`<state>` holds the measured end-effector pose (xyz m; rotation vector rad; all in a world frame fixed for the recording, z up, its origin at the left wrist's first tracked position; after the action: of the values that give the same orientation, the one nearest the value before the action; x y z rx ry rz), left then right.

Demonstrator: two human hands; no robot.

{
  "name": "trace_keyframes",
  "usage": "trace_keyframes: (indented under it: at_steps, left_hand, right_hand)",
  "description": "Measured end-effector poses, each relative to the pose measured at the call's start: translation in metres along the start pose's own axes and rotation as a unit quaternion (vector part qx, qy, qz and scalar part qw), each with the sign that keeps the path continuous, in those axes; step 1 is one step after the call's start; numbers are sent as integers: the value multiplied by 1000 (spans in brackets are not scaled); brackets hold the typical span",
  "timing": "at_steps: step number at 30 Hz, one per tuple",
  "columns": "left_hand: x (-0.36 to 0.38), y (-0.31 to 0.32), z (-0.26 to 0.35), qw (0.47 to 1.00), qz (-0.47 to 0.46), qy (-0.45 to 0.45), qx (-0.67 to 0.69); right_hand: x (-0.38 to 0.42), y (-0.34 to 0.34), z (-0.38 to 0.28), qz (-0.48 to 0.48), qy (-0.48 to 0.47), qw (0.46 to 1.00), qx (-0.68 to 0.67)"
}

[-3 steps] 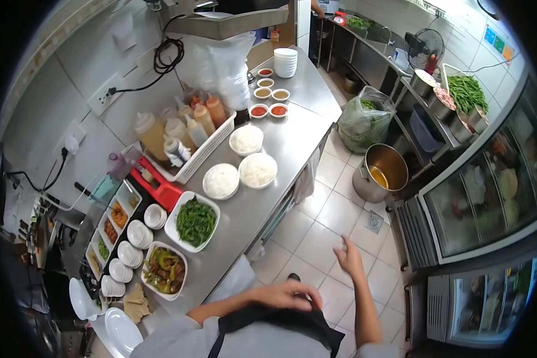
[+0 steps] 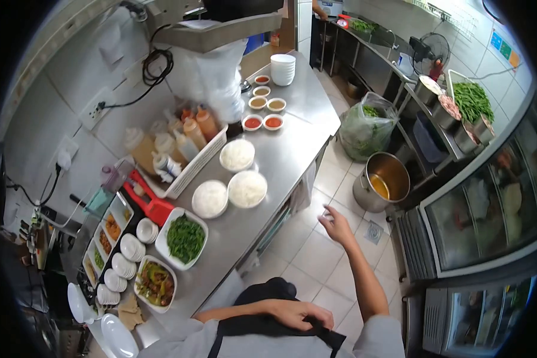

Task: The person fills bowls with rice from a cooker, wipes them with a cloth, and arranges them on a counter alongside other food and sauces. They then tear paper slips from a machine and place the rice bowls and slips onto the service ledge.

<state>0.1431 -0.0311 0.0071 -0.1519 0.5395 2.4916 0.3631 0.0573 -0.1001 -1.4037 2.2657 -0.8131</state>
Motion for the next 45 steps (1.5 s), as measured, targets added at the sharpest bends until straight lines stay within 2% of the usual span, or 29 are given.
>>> trace_keyframes:
  at_steps: [2,3,5,6,7,9,10,12,14,16,17,18,20,21,22,23,24,26,29,32,34,35,36,38,40,42,43,44,45]
  left_hand:
    - [-11,-42,6,999,2,17,-45]
    - [-12,-68,5,998,40,4,-49]
    - [-9,-131,3,987,123,-40,-95]
    - [-8,-163,-4,986,131,-39,-100]
    - [-3,-201,-14,973,223,-22,-57]
    - [-4,-266,-7,926,378,0,-15]
    - [-14,-298,12,901,433,14,-30]
    - [-29,-357,50,828,553,16,-91]
    - [-41,-413,75,770,628,61,-98]
    - [-51,-467,95,728,680,75,-50]
    - [-53,-493,101,696,712,94,0]
    - [-54,-520,108,690,717,94,-8]
    - [-38,-592,132,584,793,171,-30]
    - [-28,-629,143,575,796,180,-53]
    - [-11,-662,145,520,830,196,-47]
    - [-2,-686,148,463,859,215,-33]
    - [-2,-707,161,449,860,237,-43]
    - [8,-732,163,347,905,242,53]
    - [14,-756,160,293,906,300,59]
    - [7,-766,166,292,896,333,25]
    - [-19,-765,178,245,901,354,43]
    - [-35,-764,191,227,893,383,68]
    - [-41,-771,198,233,892,381,64]
    - [-47,-784,203,251,919,301,-29]
    - [-51,-818,209,243,921,301,-52]
    - [-76,-844,245,245,926,166,-234]
    - [-95,-860,274,273,913,159,-258]
    - [-115,-879,299,334,891,178,-251]
    - [-116,-908,300,365,869,149,-300]
  right_hand:
    - [-97,-1,-26,-5,-88,996,-33]
    - [-148,3,-33,-18,-123,989,-75]
    - [-233,-14,-59,11,-82,994,-77]
    - [-280,-19,-62,36,-91,991,-86]
    - [-320,-27,-70,54,-76,990,-107]
    - [-399,-41,-75,125,-54,983,-120]
    - [-442,-49,-81,130,-60,982,-125]
    - [-504,-54,-75,161,-35,986,-38]
    - [-565,-63,-79,153,-43,987,-36]
    - [-617,-61,-75,56,44,983,-171]
    - [-639,-52,-69,-56,115,971,-203]
    - [-657,-45,-63,-165,183,942,-229]
    - [-685,-24,-50,-355,194,878,-257]
    - [-711,3,-35,-428,219,824,-300]
    - [-727,20,-27,-484,214,789,-311]
    - [-729,21,-27,-497,223,773,-325]
    - [-726,11,-34,-493,207,780,-325]
    - [-719,0,-42,-514,137,784,-320]
    - [-714,-19,-42,-596,104,752,-261]
    - [-716,-41,-24,-656,87,711,-237]
    - [-710,-49,-5,-699,124,648,-274]
    - [-711,-49,8,-690,137,647,-295]
    - [-715,-51,18,-679,149,644,-318]
    - [-727,-71,31,-651,145,653,-358]
    - [-757,-88,43,-623,137,664,-391]
    - [-794,-107,63,-560,131,677,-460]
    - [-812,-125,69,-535,140,676,-487]
    - [-833,-148,75,-509,147,677,-511]
    - [-851,-167,86,-482,158,672,-539]
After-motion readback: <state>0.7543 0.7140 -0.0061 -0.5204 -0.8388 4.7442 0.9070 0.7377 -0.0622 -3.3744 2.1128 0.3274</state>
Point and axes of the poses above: each hand's wrist, its own x-axis away from the middle knuckle, its own y-axis out of the palm, z = x × y, the point moved 5 cm from there along -x, towards the middle knuckle, and after that the axes turned 2 degrees about x, right-handed, at the moved point
